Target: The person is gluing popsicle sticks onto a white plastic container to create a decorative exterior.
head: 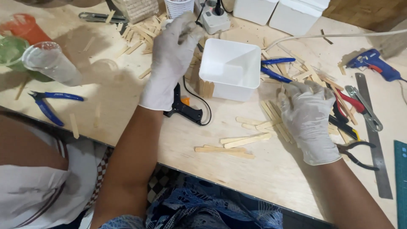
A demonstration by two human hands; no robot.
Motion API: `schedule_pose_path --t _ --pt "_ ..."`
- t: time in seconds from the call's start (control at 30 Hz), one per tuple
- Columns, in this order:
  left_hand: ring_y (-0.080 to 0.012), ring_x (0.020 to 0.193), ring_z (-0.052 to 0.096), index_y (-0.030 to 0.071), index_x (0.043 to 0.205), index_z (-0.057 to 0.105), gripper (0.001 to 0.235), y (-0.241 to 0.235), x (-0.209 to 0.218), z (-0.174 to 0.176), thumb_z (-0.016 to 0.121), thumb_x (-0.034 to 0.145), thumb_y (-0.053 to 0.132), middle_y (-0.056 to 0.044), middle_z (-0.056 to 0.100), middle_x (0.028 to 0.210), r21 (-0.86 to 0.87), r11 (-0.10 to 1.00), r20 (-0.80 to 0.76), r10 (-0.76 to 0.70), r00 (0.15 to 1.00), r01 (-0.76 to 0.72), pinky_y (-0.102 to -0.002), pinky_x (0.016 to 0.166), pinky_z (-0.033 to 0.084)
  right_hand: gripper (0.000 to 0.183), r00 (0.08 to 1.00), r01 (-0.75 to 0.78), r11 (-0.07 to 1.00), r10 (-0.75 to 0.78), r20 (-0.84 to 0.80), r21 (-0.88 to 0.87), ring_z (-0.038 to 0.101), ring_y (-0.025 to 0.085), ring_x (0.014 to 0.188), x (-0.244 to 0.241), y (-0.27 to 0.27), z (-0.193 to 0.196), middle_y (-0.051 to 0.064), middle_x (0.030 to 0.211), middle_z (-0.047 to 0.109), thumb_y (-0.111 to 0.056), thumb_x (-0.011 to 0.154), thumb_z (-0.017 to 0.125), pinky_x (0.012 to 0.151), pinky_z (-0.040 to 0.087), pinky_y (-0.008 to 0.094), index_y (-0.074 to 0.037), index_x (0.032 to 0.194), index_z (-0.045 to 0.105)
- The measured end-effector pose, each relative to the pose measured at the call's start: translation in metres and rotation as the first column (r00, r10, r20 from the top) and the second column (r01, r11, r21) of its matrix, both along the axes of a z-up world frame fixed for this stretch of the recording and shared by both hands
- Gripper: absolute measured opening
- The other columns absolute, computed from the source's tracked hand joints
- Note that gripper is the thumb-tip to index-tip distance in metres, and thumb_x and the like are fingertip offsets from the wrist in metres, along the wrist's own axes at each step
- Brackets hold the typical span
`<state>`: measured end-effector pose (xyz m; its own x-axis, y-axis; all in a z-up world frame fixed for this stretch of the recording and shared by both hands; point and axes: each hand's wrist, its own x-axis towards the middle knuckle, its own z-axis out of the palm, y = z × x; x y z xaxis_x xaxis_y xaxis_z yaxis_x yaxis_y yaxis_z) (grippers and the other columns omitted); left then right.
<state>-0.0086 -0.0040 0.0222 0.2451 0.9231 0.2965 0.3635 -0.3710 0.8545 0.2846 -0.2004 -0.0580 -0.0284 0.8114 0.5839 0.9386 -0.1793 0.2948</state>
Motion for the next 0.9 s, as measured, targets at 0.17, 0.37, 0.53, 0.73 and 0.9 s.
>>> schedule_pose_path --t 0.17,0.37,0.53,0.73,0.9 --pt "-0.016 0.113 0.073 0.013 0.133 0.064 0.04 0.0 0.006 -0.014 0.069 0.097 0.032 -0.004 0.077 0.12 0.241 0.97 0.085 -0.046 0.995 0.024 -0.027 0.097 0.056 0.022 0.903 -0.069 0.991 0.012 -0.429 -0.117 0.062 0.027 0.115 -0.005 -0.009 0.026 0.0 0.112 0.076 -0.044 0.099 0.069 0.099 0.037 0.047 -0.026 0.105 0.081" --pt "-0.0218 0.106 0.067 0.011 0.116 0.074 0.019 -0.021 0.014 0.001 0.071 0.098 0.018 -0.003 0.077 0.113 0.446 0.893 -0.037 -0.049 0.998 0.06 -0.036 0.087 0.055 0.017 0.622 -0.12 0.979 -0.057 -0.781 -0.167 0.068 0.02 0.104 -0.006 -0.033 0.095 0.005 0.109 0.077 -0.015 0.094 0.071 0.095 0.049 0.033 -0.014 0.108 0.08" --pt "-0.0305 0.103 0.069 0.0 0.116 0.079 0.026 -0.024 0.019 0.003 0.065 0.094 0.005 -0.012 0.079 0.112 0.586 0.801 -0.078 -0.094 0.993 0.122 -0.041 0.086 0.053 0.012 0.285 0.119 0.957 -0.29 -0.914 -0.266 0.062 0.008 0.082 0.015 -0.052 0.121 -0.001 0.081 0.072 -0.019 0.099 0.073 0.078 0.049 0.023 -0.012 0.103 0.081" --pt "-0.0276 0.12 0.06 0.012 0.121 0.08 0.023 -0.044 0.034 -0.018 0.073 0.099 0.016 -0.005 0.076 0.12 0.625 0.773 -0.181 0.007 0.984 0.11 -0.042 0.111 0.04 0.009 0.217 0.182 0.946 -0.305 -0.927 -0.269 0.053 0.007 0.072 0.067 -0.069 0.094 -0.002 0.076 0.065 -0.02 0.097 0.076 0.071 0.046 0.021 -0.012 0.099 0.08" --pt "-0.0297 0.118 0.06 0.01 0.12 0.075 0.026 -0.058 0.051 -0.029 0.085 0.096 0.01 -0.004 0.076 0.116 0.812 0.522 -0.227 -0.13 0.965 0.261 -0.045 0.106 0.051 0.013 0.442 0.001 0.795 -0.544 -0.713 -0.606 0.07 0.018 0.077 0.059 -0.069 0.11 0.002 0.09 0.079 -0.019 0.09 0.073 0.078 0.057 0.032 -0.015 0.099 0.082"
